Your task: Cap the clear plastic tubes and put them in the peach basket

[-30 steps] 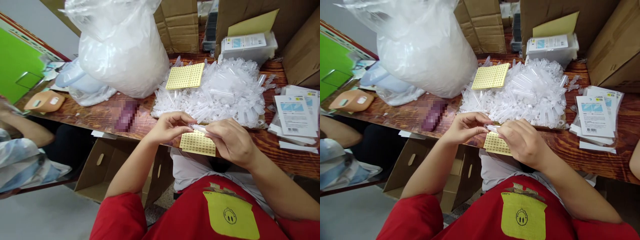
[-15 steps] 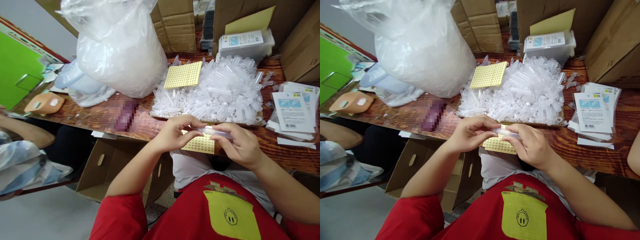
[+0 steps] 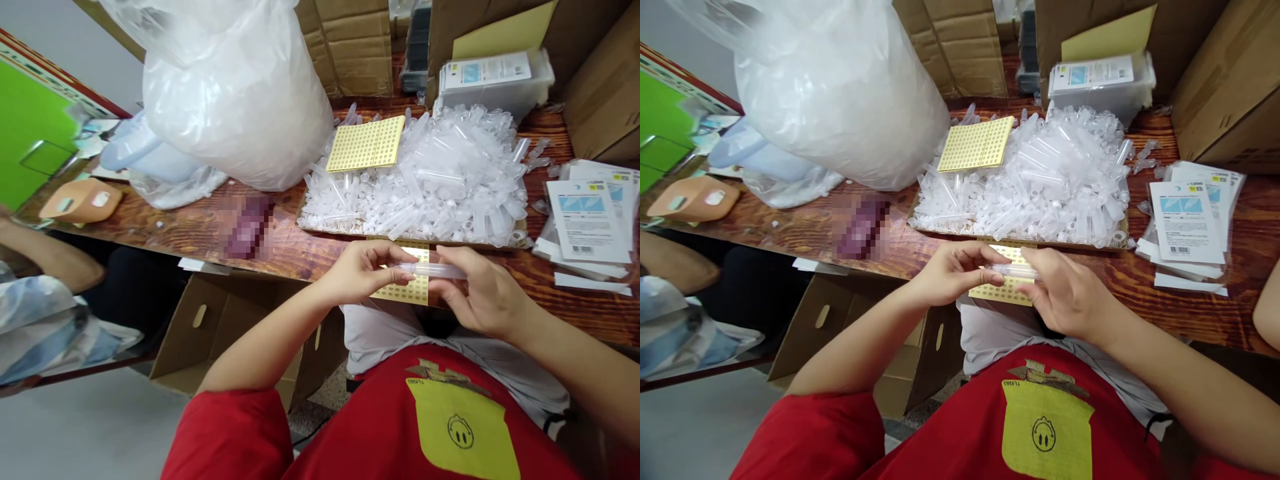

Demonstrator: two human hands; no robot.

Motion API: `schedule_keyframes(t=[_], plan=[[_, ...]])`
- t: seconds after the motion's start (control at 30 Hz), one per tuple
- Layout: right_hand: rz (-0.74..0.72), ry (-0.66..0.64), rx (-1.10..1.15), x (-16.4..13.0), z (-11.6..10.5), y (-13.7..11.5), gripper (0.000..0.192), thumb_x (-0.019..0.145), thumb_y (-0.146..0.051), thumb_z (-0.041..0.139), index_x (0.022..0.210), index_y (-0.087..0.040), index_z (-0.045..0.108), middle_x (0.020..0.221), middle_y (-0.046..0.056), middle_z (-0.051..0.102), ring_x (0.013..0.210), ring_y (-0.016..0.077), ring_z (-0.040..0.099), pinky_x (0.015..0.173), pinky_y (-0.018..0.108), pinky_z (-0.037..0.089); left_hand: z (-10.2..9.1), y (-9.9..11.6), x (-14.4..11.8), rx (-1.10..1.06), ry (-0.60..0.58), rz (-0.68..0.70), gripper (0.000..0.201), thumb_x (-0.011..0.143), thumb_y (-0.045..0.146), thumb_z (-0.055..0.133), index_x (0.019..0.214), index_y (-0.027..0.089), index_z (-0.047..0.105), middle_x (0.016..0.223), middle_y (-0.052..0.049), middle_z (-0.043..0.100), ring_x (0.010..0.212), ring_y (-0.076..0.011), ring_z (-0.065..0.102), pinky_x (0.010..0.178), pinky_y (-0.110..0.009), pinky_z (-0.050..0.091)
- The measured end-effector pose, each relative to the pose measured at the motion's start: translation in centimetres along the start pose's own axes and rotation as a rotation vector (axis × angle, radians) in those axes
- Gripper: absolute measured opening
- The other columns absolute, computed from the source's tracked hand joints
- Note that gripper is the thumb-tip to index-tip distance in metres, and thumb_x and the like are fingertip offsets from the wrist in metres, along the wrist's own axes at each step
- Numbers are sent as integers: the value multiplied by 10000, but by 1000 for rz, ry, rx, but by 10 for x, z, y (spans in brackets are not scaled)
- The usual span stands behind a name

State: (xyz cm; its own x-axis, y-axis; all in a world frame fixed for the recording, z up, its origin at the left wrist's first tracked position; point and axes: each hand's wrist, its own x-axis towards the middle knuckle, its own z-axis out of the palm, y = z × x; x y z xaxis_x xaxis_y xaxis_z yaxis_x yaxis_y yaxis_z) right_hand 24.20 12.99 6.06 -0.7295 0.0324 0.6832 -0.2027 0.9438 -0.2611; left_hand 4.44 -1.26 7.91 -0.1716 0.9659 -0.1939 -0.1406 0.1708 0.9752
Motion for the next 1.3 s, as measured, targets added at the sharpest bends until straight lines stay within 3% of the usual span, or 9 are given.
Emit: schedule_keyframes(t=[0.1, 0.3, 0.53, 0.63, 0.73, 0.87, 0.97, 1.1, 1.3], plan=[[-101, -59, -34, 0, 2, 1, 245, 1024, -116, 501, 1226, -196, 615, 886, 75, 698, 739, 214, 643, 653, 333, 543, -1, -5, 1, -7, -65, -63, 375, 773, 403, 907, 982, 126, 763, 911, -76, 784, 753, -159, 736, 739, -317, 652], [636, -368, 455, 2, 3, 2, 396, 1131, -379, 388, 833, -202, 581, 621, -13, 581, 529, 146, 557, 526, 260, 470, 2, -19, 1, 680, 93, 518, 108, 945, 224, 694, 1012, 162, 752, 993, -115, 788, 963, -209, 748, 883, -357, 619], [72, -112, 21, -6, 10, 8, 170, 1049, -186, 518, 1119, -187, 674, 878, 78, 686, 772, 216, 622, 702, 336, 528, 2, -23, 6, 824, 130, 654, 105, 973, 206, 674, 1062, 157, 705, 946, -91, 778, 883, -177, 753, 789, -283, 629], [533, -143, 463, -1, 11, 1, 256, 1078, -395, 531, 1006, -200, 681, 813, 50, 655, 688, 182, 602, 607, 303, 503, -2, -27, 7, 1088, 127, 955, 189, 1005, 121, 558, 1141, 169, 680, 1045, -105, 782, 992, -184, 759, 880, -304, 643], [1140, -310, 1116, 8, 8, -7, 513, 946, -703, 639, 908, -192, 626, 592, -64, 399, 449, 90, 279, 407, 227, 262, -8, -27, 4, 1268, 78, 1132, 290, 1011, 103, 501, 1242, 174, 661, 1149, -113, 778, 1071, -200, 763, 959, -335, 644], [1409, -499, 1453, 19, -2, -11, 650, 753, -783, 793, 897, -185, 581, 570, -127, 263, 473, 46, 67, 395, 195, 101, -12, -23, -2, 1264, 18, 1196, 347, 995, 128, 544, 1318, 197, 650, 1205, -99, 775, 1138, -228, 754, 1051, -385, 618], [1208, -494, 1191, 25, -10, -1, 604, 873, -797, 654, 886, -194, 609, 563, -81, 327, 457, 82, 201, 405, 220, 198, -19, -16, -1, 1257, 158, 1087, 303, 987, 205, 632, 1286, 236, 670, 1196, -77, 776, 1107, -211, 751, 1017, -350, 615], [612, -47, 200, 40, -17, 50, 406, 1004, -618, 621, 975, -217, 676, 835, 67, 615, 752, 206, 568, 655, 349, 473, -52, -6, 12, 1330, 554, 448, 211, 928, 317, 716, 1110, 210, 715, 1102, -104, 763, 969, -234, 731, 782, -324, 599], [357, 112, -397, 70, -7, 149, 462, 982, -581, 701, 1053, -131, 775, 1138, 133, 655, 1116, 278, 593, 887, 475, 402, -94, 1, 38, 1317, 460, -147, 141, 790, 154, 710, 670, 224, 686, 765, -63, 737, 826, -264, 700, 799, -366, 543]])
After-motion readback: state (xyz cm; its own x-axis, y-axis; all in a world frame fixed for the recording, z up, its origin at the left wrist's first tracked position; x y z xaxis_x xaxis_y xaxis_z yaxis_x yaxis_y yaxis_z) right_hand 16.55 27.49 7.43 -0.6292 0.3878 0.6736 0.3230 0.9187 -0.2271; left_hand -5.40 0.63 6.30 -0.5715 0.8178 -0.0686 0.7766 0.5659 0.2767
